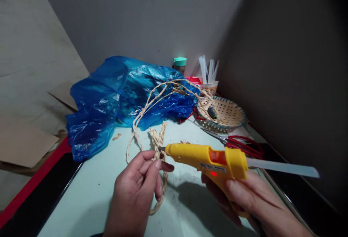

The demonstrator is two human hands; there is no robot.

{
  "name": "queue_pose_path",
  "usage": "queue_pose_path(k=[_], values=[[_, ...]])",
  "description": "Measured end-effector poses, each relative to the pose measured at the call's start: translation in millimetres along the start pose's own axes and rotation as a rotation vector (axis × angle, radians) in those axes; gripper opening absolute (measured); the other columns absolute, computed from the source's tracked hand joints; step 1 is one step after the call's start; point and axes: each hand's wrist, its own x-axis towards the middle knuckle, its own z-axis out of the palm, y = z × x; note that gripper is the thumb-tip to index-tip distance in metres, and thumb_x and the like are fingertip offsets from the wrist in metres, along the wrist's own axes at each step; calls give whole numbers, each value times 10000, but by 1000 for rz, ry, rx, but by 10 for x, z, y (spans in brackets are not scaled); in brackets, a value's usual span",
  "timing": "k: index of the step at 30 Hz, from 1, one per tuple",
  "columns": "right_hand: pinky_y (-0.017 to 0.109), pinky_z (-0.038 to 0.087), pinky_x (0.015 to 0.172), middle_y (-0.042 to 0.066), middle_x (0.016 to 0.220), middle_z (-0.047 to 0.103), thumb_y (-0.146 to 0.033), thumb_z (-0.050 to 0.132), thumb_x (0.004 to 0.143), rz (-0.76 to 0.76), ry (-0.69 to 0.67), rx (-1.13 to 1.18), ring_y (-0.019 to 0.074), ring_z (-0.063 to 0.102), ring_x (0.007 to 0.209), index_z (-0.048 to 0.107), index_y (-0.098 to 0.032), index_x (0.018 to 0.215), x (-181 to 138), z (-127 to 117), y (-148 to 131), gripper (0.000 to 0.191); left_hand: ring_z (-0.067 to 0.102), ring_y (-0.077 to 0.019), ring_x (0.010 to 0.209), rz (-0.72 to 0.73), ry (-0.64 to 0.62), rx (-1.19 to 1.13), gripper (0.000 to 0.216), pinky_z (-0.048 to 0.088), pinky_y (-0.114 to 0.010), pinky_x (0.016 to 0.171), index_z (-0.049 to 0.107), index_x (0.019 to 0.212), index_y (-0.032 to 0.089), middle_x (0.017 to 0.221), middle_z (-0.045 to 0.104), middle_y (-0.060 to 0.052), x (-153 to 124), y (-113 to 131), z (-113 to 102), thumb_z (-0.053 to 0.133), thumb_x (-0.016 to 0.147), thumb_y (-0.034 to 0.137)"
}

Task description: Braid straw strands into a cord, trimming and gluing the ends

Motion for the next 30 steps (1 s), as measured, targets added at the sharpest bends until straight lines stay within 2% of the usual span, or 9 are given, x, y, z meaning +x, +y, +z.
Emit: queue_pose_path(k=[4,8,13,17,20,23,26,30], values=[[216,305,498,-13,728,454,-602,529,883,-54,-89,48,110,332,578,616,-206,834,32,-30,62,408,499,-135,476,24,-70,36,226,431,-239,502,593,913,191,441,522,70,43,-57,-50,607,864,411],[205,318,503,-14,741,467,-595,555,873,-76,-103,46,113,354,595,639,-221,900,25,-57,100,385,484,-126,448,21,-46,44,239,412,-231,475,597,924,174,433,531,64,30,-37,-37,620,845,398],[223,333,496,-9,652,460,-593,588,848,-78,-73,-7,126,380,554,637,-206,788,9,-64,60,395,424,-105,405,26,58,-22,227,319,-211,405,610,883,177,399,494,74,-11,0,34,677,786,370],[239,380,545,-13,665,495,-548,657,804,-148,5,-28,139,417,578,635,-225,767,29,-9,-94,325,442,-109,418,-2,70,-52,294,331,-204,399,592,889,187,419,519,67,-14,-17,42,721,748,410],[242,398,576,-11,711,526,-500,670,800,-190,11,-15,143,438,604,624,-232,764,38,17,-158,274,442,-105,421,-5,79,-47,267,335,-200,401,589,885,188,428,532,63,-25,-5,48,713,756,386],[248,404,568,-17,664,495,-510,649,810,-216,5,-34,139,421,568,613,-236,743,29,7,-119,284,413,-96,409,-8,81,-23,200,312,-196,396,586,884,185,408,502,73,-49,36,68,663,793,345],[241,363,481,-18,607,455,-557,649,795,-176,-5,-96,140,399,528,623,-242,729,29,-10,-42,323,400,-87,408,-1,74,5,155,309,-194,410,591,882,175,405,495,76,-65,78,82,605,828,320],[257,363,455,2,605,503,-608,696,728,-165,27,-77,153,417,531,630,-235,683,46,-12,33,382,413,-84,413,10,42,32,148,326,-193,434,597,861,162,400,497,71,-78,110,74,570,851,308]])
